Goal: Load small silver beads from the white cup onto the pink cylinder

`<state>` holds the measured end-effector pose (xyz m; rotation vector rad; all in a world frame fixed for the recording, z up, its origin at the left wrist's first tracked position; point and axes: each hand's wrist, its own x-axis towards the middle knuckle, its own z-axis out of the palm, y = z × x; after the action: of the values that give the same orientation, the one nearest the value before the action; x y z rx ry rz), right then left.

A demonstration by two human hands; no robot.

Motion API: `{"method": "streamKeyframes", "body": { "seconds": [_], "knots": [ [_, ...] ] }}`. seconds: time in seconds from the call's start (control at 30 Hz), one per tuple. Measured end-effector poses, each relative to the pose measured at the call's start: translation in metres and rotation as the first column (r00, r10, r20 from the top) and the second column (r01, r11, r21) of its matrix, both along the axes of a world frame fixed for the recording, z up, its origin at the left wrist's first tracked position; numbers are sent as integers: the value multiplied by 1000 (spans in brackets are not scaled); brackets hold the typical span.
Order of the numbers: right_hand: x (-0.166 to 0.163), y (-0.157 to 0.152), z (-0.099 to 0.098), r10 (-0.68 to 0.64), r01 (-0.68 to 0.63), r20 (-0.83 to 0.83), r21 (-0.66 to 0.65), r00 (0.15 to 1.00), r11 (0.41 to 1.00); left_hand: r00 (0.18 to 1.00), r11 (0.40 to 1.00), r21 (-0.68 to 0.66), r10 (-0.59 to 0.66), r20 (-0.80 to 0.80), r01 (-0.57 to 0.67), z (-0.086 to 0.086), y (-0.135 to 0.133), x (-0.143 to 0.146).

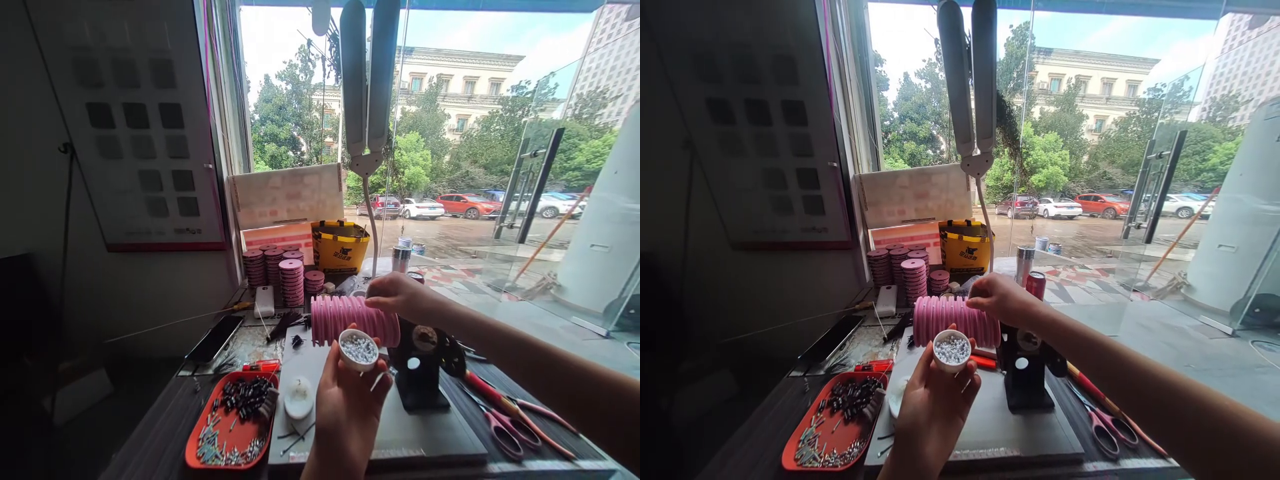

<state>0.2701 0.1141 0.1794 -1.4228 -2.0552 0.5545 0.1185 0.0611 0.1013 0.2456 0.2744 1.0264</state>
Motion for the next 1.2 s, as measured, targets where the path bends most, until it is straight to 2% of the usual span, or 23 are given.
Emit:
{"method": "streamKeyframes", "body": {
  "seconds": [0.33,0.77,0.9,0.97,1.03,1.1,1.2],
  "knots": [
    [1,5,-2,14,-15,15,33,1000,999,1000,1000,-11,-7,-13,7,1,0,-1],
    [-5,1,3,-81,66,163,95,983,993,1000,1000,3,12,-16,-12,2,-2,-2],
    [-13,-16,9,-36,-2,206,178,978,984,1000,1000,-19,5,1,-5,1,-2,-2],
    [-23,-30,11,41,-105,329,181,943,978,1000,1000,-24,-3,9,4,1,-3,-1],
    [-35,-43,13,101,-185,479,130,872,974,1000,999,-33,-7,4,7,3,-5,-1],
    [-45,-51,13,100,-188,582,93,807,978,1000,999,-54,-7,-5,7,5,-7,0],
    [-55,-51,11,28,-118,657,93,754,989,1000,997,-70,-14,-1,14,7,-9,1]
  ]
}}
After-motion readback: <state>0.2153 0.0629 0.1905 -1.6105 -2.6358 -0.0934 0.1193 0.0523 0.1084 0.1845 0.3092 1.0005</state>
